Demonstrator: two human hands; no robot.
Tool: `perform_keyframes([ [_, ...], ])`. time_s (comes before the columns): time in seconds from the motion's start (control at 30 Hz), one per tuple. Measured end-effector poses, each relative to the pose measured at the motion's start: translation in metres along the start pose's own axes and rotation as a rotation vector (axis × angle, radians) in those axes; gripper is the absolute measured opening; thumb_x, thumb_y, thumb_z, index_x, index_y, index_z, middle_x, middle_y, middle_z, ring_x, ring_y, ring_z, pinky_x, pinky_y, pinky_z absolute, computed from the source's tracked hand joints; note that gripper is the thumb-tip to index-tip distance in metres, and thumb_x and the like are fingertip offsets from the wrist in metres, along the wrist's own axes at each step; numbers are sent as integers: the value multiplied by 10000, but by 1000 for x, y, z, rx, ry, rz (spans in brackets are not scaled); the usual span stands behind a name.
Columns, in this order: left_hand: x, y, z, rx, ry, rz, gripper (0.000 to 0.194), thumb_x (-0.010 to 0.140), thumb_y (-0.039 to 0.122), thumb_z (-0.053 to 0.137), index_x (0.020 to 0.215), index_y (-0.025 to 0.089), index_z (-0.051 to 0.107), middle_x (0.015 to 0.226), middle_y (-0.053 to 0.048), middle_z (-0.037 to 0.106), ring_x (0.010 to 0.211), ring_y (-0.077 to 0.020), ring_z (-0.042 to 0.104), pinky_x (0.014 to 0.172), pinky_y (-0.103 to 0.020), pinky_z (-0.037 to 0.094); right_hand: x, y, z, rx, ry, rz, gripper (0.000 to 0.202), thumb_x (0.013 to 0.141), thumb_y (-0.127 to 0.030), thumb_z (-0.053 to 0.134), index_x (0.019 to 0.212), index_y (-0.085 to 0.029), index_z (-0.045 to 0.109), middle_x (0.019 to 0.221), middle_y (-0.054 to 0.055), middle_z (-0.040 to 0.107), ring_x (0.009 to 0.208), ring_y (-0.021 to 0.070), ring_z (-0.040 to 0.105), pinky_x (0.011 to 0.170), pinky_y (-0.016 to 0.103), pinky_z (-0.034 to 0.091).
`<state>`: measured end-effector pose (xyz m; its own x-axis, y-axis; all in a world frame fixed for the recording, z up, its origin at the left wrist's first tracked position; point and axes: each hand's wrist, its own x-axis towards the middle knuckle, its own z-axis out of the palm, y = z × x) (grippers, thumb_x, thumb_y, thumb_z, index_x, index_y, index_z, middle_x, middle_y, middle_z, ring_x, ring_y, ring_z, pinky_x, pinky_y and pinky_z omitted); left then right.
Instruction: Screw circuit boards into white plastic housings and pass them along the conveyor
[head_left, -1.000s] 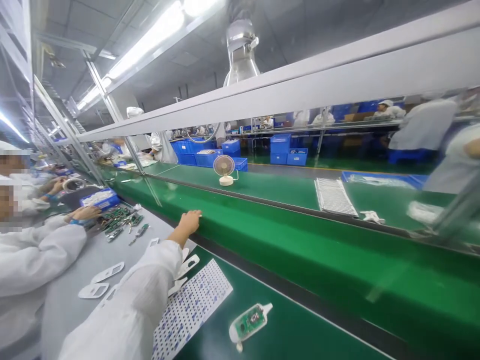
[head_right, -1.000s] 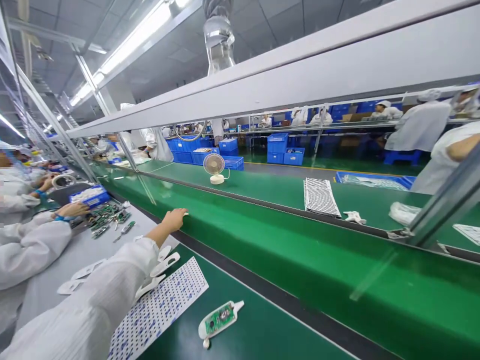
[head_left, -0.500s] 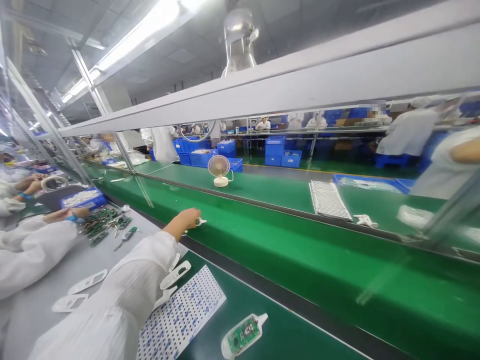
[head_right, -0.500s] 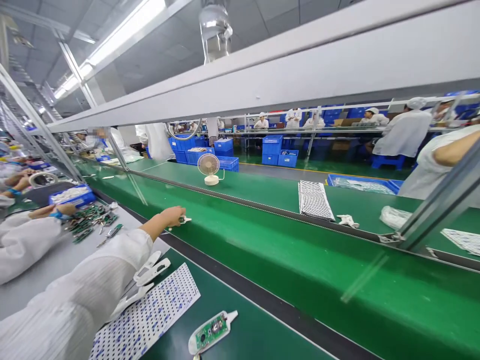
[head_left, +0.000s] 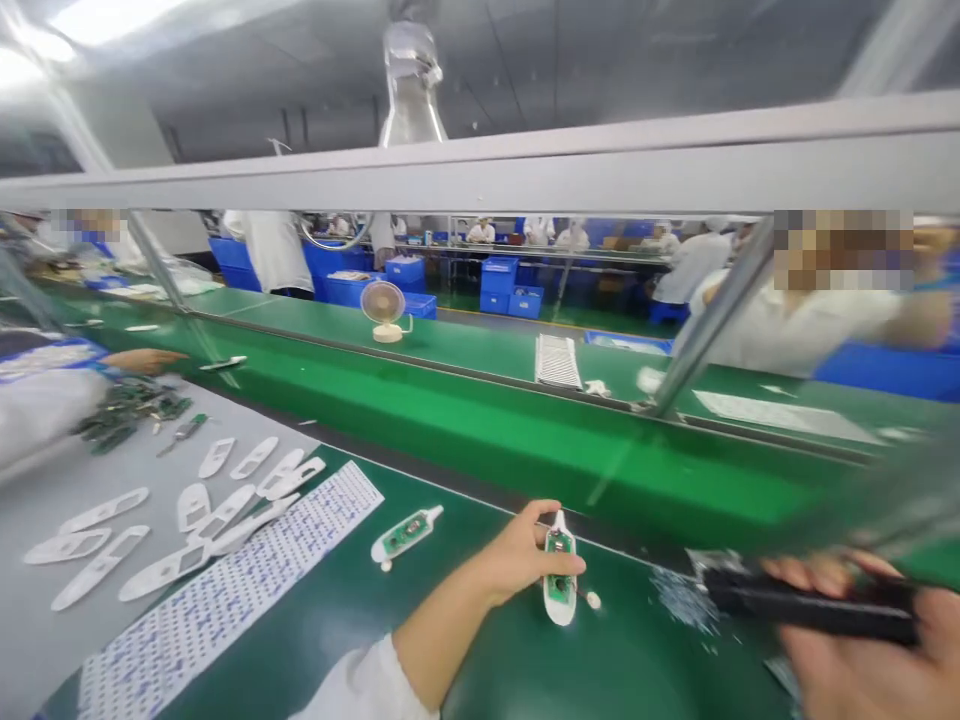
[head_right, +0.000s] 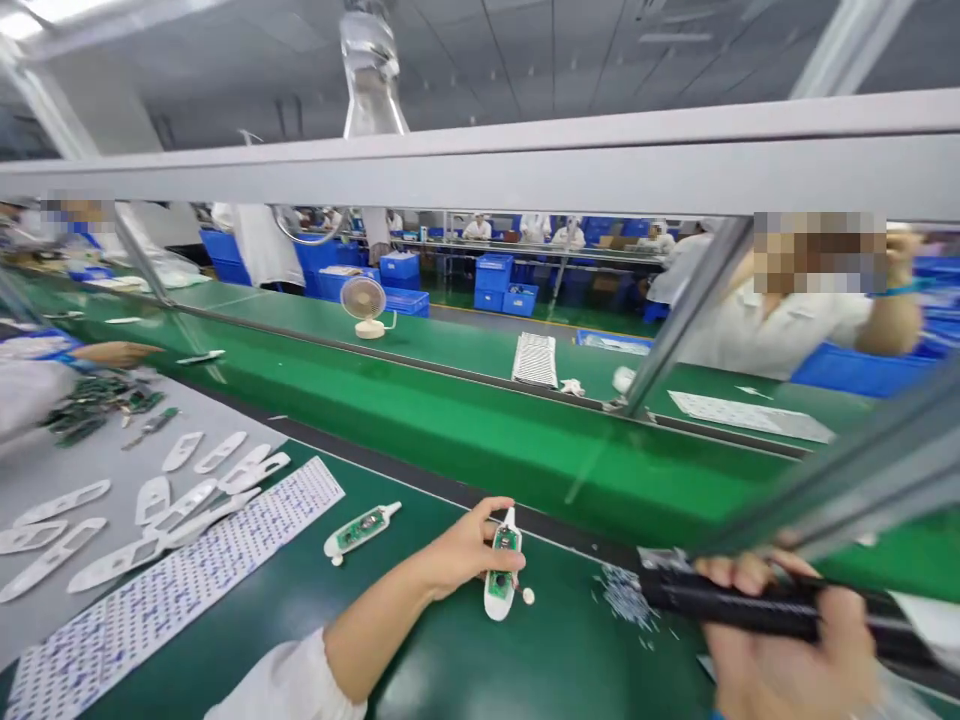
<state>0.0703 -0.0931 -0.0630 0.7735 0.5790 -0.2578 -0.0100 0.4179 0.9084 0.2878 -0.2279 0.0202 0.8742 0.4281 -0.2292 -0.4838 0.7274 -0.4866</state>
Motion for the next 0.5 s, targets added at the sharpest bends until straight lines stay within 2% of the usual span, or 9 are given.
perform_keyframes([
  [0.03,2,-12,10,10,33,4,872,595,277,899,1324,201,427,881,2,626,693,-151,645,626,-265,495,3,-1,-2,-121,-34,-98,205,768,-455,604,642,-298,565,547,21,369,441,156,389,434,445,320],
  [0.07,4,-21,16,39,74,29,798,641,280,871,1304,203,433,874,8,616,693,-147,638,623,-260,489,6,-2,-4,-239,-80,-162,202,714,-459,624,625,-289,562,535,17,345,442,155,374,433,435,301],
  [0.13,9,-29,19,124,177,106,561,765,287,772,1224,201,460,854,19,596,694,-135,621,630,-254,480,12,0,-7,-376,-170,-238,242,613,-482,702,658,-277,582,532,-3,364,462,157,382,449,406,327],
  [0.23,10,-28,13,295,327,194,263,877,267,626,1081,209,469,817,26,596,703,-138,612,649,-257,467,13,4,-9,-430,-322,-256,389,538,-503,811,740,-260,585,528,-45,430,466,152,422,480,352,401],
  [0.3,6,-22,8,498,398,224,197,874,275,624,991,222,475,790,26,612,722,-157,620,663,-267,450,9,10,-6,-460,-428,-253,383,581,-478,827,768,-248,584,519,-58,465,453,148,448,488,324,428],
  [0.4,-2,-16,3,931,496,262,179,856,340,652,885,235,510,758,10,605,744,-203,611,671,-298,418,-5,22,4,-515,-586,-279,285,675,-393,809,784,-228,605,511,-51,507,439,146,484,482,301,449],
  [0.5,-5,-15,0,1244,520,345,170,863,339,640,805,230,523,762,-21,592,790,-242,589,698,-334,408,-21,39,14,-569,-737,-286,195,740,-330,768,791,-218,616,514,-44,533,439,152,519,479,294,462],
])
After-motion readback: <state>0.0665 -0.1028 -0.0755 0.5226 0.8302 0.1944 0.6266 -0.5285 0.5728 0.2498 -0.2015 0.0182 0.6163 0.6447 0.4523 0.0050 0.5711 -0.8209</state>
